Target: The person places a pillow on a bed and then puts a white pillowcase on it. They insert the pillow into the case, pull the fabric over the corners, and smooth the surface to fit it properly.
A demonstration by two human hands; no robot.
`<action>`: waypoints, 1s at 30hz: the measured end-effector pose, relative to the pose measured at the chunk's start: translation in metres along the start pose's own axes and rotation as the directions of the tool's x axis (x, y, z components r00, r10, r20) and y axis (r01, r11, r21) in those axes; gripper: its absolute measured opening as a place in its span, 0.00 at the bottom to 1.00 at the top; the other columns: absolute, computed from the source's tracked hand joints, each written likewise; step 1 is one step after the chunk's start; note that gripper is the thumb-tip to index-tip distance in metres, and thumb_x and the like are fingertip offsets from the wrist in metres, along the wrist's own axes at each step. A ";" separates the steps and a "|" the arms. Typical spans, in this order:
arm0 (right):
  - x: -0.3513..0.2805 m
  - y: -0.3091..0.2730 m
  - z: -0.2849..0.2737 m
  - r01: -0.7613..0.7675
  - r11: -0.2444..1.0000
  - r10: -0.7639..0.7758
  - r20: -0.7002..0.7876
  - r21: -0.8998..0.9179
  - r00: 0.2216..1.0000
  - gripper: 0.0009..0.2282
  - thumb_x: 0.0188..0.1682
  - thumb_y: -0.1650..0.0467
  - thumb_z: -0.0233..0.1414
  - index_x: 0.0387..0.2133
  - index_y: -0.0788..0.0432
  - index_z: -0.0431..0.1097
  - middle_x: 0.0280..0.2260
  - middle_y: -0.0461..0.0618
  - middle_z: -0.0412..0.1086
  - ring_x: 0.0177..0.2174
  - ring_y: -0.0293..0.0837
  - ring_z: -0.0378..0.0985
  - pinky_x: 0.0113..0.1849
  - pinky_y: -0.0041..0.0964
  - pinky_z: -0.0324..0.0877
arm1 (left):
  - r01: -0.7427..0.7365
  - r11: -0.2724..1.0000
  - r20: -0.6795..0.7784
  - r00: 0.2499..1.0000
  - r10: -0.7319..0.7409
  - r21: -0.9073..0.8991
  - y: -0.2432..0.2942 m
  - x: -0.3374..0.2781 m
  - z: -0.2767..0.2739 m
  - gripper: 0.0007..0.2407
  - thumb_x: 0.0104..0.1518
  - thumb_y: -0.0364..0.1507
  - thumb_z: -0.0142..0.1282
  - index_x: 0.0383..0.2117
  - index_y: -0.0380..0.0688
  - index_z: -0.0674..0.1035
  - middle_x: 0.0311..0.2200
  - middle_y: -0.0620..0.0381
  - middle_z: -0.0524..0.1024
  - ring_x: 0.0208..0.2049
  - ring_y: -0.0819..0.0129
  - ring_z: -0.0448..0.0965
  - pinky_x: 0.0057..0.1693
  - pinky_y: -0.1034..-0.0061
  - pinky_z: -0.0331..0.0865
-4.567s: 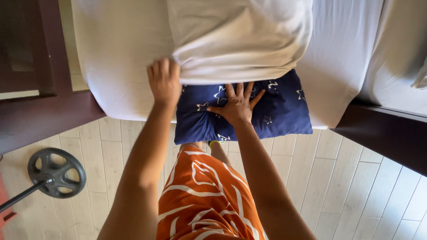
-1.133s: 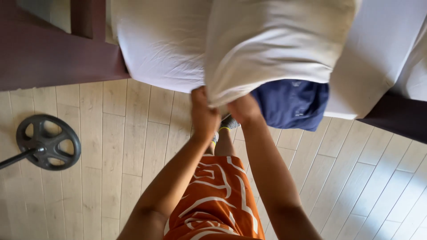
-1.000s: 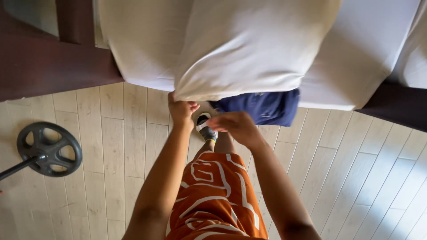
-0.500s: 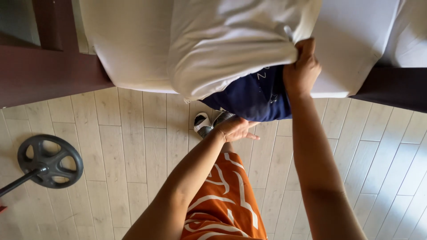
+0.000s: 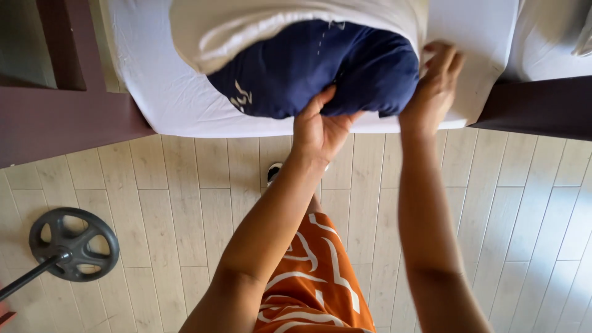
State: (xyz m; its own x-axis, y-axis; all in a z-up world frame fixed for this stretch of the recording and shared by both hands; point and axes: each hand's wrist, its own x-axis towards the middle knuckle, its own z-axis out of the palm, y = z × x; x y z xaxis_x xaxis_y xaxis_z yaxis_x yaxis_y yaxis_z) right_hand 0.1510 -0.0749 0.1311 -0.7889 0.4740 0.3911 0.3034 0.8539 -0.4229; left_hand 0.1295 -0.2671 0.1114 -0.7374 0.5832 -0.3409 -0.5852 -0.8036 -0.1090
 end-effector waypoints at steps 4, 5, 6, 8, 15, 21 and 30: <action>-0.019 -0.032 -0.006 0.071 0.994 -0.078 0.092 0.080 0.993 0.23 0.37 0.77 0.66 0.43 0.65 0.61 0.40 0.57 0.70 0.37 0.60 0.76 0.34 0.47 0.74 | -0.061 0.997 -0.023 0.998 0.062 0.040 0.007 0.009 0.004 0.17 0.64 0.22 0.49 0.59 0.35 0.70 0.57 0.43 0.74 0.60 0.47 0.73 0.68 0.43 0.66; -0.016 -0.043 -0.019 0.073 0.994 -0.080 0.084 0.081 0.993 0.23 0.37 0.77 0.66 0.43 0.65 0.61 0.40 0.57 0.70 0.37 0.60 0.76 0.34 0.47 0.74 | -0.060 0.997 -0.015 0.998 0.061 0.043 0.010 0.014 -0.002 0.17 0.64 0.22 0.49 0.59 0.35 0.70 0.57 0.43 0.74 0.60 0.47 0.73 0.68 0.43 0.66; -0.017 -0.054 -0.032 -0.190 0.944 0.130 0.223 0.269 0.966 0.18 0.42 0.79 0.59 0.45 0.63 0.61 0.43 0.54 0.72 0.39 0.53 0.80 0.37 0.43 0.77 | -0.071 0.997 -0.032 0.997 0.072 0.020 0.013 0.016 -0.010 0.17 0.62 0.22 0.49 0.58 0.35 0.71 0.56 0.44 0.75 0.59 0.47 0.74 0.66 0.45 0.67; -0.026 -0.075 -0.054 -0.450 0.798 0.290 0.399 0.401 0.870 0.16 0.47 0.83 0.52 0.48 0.61 0.62 0.45 0.51 0.73 0.41 0.46 0.84 0.39 0.39 0.81 | -0.084 0.996 -0.053 0.995 0.083 -0.003 0.018 0.021 -0.019 0.17 0.60 0.22 0.50 0.57 0.35 0.71 0.55 0.44 0.75 0.57 0.48 0.75 0.64 0.47 0.68; -0.066 -0.045 0.016 -0.688 0.372 0.666 0.337 0.624 0.666 0.19 0.50 0.76 0.51 0.55 0.57 0.62 0.47 0.49 0.69 0.42 0.41 0.74 0.41 0.35 0.70 | -0.035 0.997 -0.014 0.999 0.036 0.070 -0.012 0.017 -0.010 0.16 0.65 0.25 0.53 0.58 0.33 0.71 0.54 0.43 0.76 0.54 0.51 0.77 0.61 0.54 0.73; -0.128 0.068 0.139 -0.517 0.690 0.339 0.404 0.507 0.849 0.19 0.62 0.68 0.46 0.64 0.63 0.55 0.59 0.54 0.62 0.56 0.45 0.65 0.54 0.40 0.60 | 0.026 0.975 -0.112 0.994 -0.002 0.221 -0.029 0.026 -0.007 0.16 0.62 0.24 0.54 0.55 0.37 0.72 0.51 0.48 0.76 0.53 0.55 0.78 0.61 0.51 0.73; -0.193 -0.071 0.033 -0.942 -0.139 0.651 0.745 0.306 0.145 0.12 0.50 0.72 0.46 0.47 0.60 0.65 0.36 0.51 0.73 0.29 0.43 0.78 0.28 0.40 0.77 | 0.022 0.957 -0.139 0.990 0.019 0.291 -0.024 0.042 -0.122 0.12 0.59 0.25 0.59 0.49 0.40 0.76 0.47 0.54 0.77 0.52 0.59 0.75 0.64 0.54 0.67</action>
State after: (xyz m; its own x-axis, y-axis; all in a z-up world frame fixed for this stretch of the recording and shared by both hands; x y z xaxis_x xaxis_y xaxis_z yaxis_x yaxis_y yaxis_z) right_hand 0.2643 -0.2335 0.0589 -0.3150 0.4651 -0.8273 0.5374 -0.6311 -0.5594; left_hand 0.1541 -0.2376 -0.0142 -0.6943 0.5453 -0.4696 -0.6742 -0.7211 0.1595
